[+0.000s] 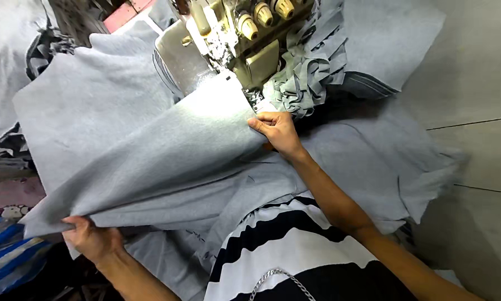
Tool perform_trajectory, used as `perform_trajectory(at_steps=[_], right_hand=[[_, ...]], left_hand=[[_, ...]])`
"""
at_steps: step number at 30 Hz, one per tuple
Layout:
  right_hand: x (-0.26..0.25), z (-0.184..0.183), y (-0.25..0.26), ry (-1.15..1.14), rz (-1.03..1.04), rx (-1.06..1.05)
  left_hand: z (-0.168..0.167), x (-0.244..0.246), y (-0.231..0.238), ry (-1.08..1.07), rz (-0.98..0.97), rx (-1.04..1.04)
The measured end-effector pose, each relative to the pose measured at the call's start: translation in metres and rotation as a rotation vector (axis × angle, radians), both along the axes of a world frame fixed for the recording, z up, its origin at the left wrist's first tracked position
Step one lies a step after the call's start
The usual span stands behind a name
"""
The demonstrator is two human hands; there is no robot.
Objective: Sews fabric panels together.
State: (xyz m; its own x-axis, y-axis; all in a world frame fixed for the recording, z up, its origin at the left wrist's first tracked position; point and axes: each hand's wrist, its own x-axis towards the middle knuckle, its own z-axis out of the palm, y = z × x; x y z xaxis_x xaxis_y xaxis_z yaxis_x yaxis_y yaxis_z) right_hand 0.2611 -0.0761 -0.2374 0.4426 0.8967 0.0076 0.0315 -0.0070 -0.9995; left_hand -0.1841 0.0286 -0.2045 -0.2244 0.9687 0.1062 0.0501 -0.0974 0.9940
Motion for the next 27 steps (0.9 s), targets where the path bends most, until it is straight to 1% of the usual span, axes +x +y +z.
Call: perform_trajectory(at_steps=[1, 2, 3, 5, 7, 8, 9, 10, 13, 15, 19, 23, 27], right_hand=[[-0.002, 0.001, -0.001, -0.004, -0.003, -0.020], [-0.003, 0.002, -0.003, -0.004, -0.015, -0.048], [-0.005, 0.002, -0.008, 0.008, -0.031, -0.079], [-0.007, 0.002, -0.013, 0.023, -0.048, -0.118], [-0.007, 0.003, -0.015, 0.017, -0.048, -0.124], [-0.007, 0.002, -0.014, 0.003, -0.059, -0.112], [-0.008, 0.001, -0.013, -0.013, -0.079, -0.093], [-0.008, 0.000, -0.012, -0.031, -0.097, -0.072], [-0.008, -0.002, -0.009, -0.074, -0.129, -0.018], [-0.006, -0.004, -0.007, -0.084, -0.127, -0.007], [-0.003, -0.008, 0.000, -0.080, -0.120, 0.021], [-0.004, -0.012, 0.005, -0.063, -0.129, 0.037], [-0.004, -0.017, 0.006, -0.046, -0.135, 0.052]], left_hand=[[-0.002, 0.010, 0.000, 0.064, 0.029, -0.025], [-0.003, 0.015, -0.003, 0.165, -0.007, -0.082], [-0.004, 0.014, -0.006, 0.269, -0.084, -0.142], [0.005, 0.012, -0.013, 0.481, -0.165, -0.273], [0.015, 0.013, -0.021, 0.674, -0.127, -0.412], [0.015, 0.012, -0.023, 0.729, -0.102, -0.434], [0.013, 0.009, -0.024, 0.739, -0.078, -0.422], [0.009, 0.007, -0.025, 0.686, -0.046, -0.386], [-0.002, 0.012, -0.023, 0.387, 0.071, -0.245], [-0.007, 0.016, -0.021, 0.278, 0.123, -0.193], [-0.004, 0.024, -0.023, 0.125, 0.059, -0.184], [-0.007, 0.022, -0.020, 0.107, -0.009, -0.162], [-0.006, 0.027, -0.014, 0.136, 0.014, -0.126]])
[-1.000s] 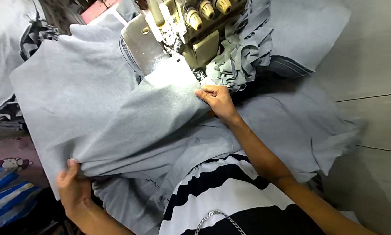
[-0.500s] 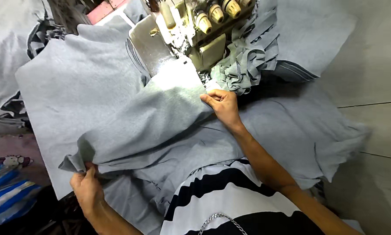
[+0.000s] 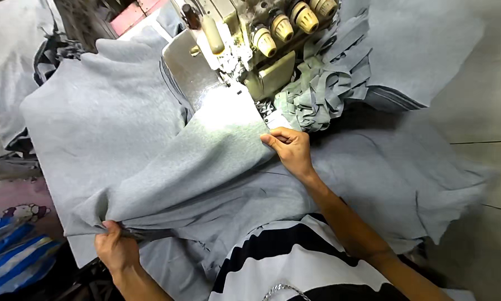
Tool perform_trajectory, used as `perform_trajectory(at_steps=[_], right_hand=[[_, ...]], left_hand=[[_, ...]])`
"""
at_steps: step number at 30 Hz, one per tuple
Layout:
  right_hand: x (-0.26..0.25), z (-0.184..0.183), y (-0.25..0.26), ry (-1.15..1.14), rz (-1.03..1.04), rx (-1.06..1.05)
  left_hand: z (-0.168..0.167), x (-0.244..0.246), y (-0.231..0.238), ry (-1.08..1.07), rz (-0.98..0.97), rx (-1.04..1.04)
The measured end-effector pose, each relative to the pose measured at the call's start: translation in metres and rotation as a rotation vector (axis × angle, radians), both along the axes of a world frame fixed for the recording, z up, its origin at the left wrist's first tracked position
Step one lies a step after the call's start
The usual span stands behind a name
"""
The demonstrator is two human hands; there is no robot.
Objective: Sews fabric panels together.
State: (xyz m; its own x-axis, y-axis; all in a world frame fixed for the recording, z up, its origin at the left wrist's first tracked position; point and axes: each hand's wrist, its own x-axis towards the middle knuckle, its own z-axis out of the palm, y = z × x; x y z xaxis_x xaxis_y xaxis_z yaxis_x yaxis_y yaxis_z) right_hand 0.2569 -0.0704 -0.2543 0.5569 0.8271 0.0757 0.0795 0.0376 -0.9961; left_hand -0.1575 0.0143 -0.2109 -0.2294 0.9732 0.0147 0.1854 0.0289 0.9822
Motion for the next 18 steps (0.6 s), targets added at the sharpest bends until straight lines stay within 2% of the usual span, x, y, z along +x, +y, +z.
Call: perform_trajectory(at_steps=[8, 18], right_hand=[[0.005, 0.006, 0.011, -0.031, -0.009, 0.020], [0.010, 0.021, 0.037, -0.119, 0.010, 0.065]], left_hand=[[0.017, 0.012, 0.016, -0.033, 0.001, 0.084], [0.045, 0.001, 0.085, 0.047, 0.017, 0.319]])
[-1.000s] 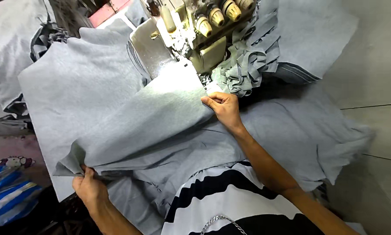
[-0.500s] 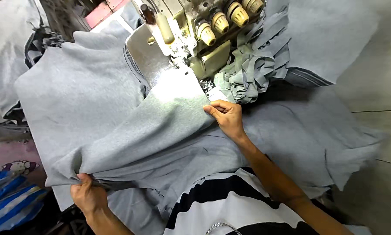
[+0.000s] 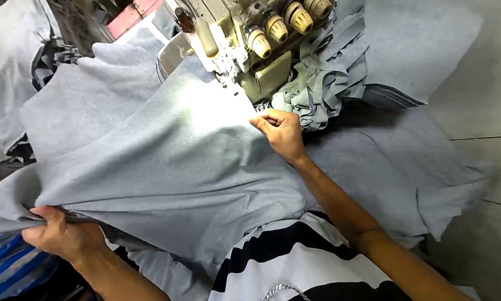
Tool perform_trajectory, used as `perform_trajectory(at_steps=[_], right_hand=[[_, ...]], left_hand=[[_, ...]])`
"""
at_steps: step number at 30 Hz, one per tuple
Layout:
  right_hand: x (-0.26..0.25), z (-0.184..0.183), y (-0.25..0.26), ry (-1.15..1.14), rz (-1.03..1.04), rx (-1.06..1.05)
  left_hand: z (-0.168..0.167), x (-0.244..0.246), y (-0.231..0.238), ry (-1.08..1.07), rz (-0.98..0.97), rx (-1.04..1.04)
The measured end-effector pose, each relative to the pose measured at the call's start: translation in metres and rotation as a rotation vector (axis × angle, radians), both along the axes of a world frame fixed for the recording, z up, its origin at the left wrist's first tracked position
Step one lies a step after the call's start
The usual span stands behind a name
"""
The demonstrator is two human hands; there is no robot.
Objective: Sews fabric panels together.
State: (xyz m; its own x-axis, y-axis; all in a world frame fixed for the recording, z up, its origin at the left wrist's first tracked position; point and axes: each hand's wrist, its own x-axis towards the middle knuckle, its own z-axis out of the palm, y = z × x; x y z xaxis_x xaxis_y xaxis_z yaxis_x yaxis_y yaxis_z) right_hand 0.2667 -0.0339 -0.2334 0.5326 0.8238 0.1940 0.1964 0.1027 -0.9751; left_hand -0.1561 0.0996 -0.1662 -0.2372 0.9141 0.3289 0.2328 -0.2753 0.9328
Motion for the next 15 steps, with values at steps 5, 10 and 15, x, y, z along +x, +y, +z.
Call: perform_trajectory(at_steps=[5, 10, 15], right_hand=[[-0.003, 0.002, -0.006, -0.019, 0.013, -0.054], [-0.007, 0.000, -0.025, 0.001, -0.017, -0.109], [-0.008, -0.006, -0.033, -0.009, -0.056, -0.110]], left_hand=[[0.000, -0.007, -0.013, 0.332, -0.159, -0.310], [-0.026, 0.003, -0.072, 0.618, -0.109, -0.601], [-0.029, 0.007, -0.099, 0.419, -0.045, -0.503]])
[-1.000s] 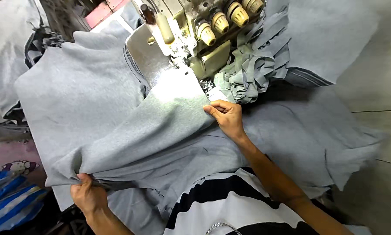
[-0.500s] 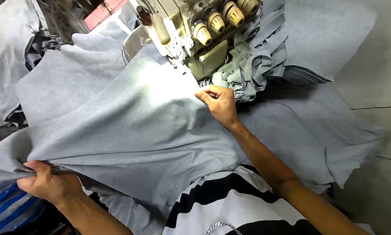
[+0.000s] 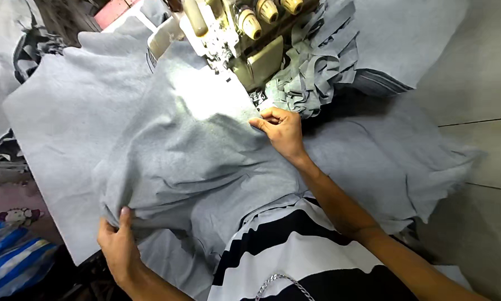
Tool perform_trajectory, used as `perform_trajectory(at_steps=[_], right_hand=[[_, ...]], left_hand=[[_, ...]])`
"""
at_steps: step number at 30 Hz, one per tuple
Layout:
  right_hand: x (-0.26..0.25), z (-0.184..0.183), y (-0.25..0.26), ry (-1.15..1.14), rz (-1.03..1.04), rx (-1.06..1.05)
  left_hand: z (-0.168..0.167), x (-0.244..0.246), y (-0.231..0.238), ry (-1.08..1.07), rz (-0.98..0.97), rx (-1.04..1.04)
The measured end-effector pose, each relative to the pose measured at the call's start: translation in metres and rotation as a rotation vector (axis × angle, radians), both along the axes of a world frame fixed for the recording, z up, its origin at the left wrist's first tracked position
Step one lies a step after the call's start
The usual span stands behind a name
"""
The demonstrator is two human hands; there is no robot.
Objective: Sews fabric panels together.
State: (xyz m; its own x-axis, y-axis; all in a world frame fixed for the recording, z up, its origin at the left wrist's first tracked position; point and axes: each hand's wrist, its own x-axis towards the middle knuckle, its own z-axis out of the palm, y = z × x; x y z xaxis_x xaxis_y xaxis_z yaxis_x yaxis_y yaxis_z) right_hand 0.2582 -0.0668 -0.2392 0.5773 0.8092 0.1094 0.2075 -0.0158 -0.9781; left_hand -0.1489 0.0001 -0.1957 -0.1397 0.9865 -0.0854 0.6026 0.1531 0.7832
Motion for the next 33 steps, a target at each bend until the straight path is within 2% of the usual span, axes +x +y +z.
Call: perform_trajectory(at_steps=[3, 5, 7, 10, 12, 19, 24, 29, 33], right_hand=[[0.001, -0.002, 0.000, 0.047, 0.000, 0.028], [0.000, -0.005, 0.001, 0.074, -0.002, 0.044], [-0.002, -0.006, 0.001, 0.092, 0.004, 0.047], [-0.005, -0.007, -0.009, 0.124, 0.018, 0.045], [-0.006, -0.007, -0.014, 0.114, 0.017, 0.034], [-0.005, -0.007, -0.011, 0.095, -0.001, 0.037], [-0.004, -0.007, -0.007, 0.091, 0.013, 0.068], [0.001, -0.005, 0.003, 0.069, 0.033, 0.107], [0.007, 0.003, 0.022, -0.050, 0.002, 0.102]], left_hand=[[0.000, -0.010, 0.002, -0.274, 0.040, 0.069], [-0.001, -0.012, 0.005, -0.353, 0.090, 0.086], [-0.001, -0.012, 0.006, -0.367, 0.088, 0.047], [0.000, -0.013, 0.006, -0.391, -0.016, -0.079], [-0.001, -0.007, 0.010, -0.388, 0.010, -0.085], [-0.001, 0.016, 0.026, -0.414, 0.228, 0.149], [0.008, 0.015, 0.042, -0.411, 0.197, 0.310], [0.021, 0.004, 0.075, -0.410, 0.077, 0.459], [0.042, 0.007, 0.100, -0.434, 0.057, 0.531]])
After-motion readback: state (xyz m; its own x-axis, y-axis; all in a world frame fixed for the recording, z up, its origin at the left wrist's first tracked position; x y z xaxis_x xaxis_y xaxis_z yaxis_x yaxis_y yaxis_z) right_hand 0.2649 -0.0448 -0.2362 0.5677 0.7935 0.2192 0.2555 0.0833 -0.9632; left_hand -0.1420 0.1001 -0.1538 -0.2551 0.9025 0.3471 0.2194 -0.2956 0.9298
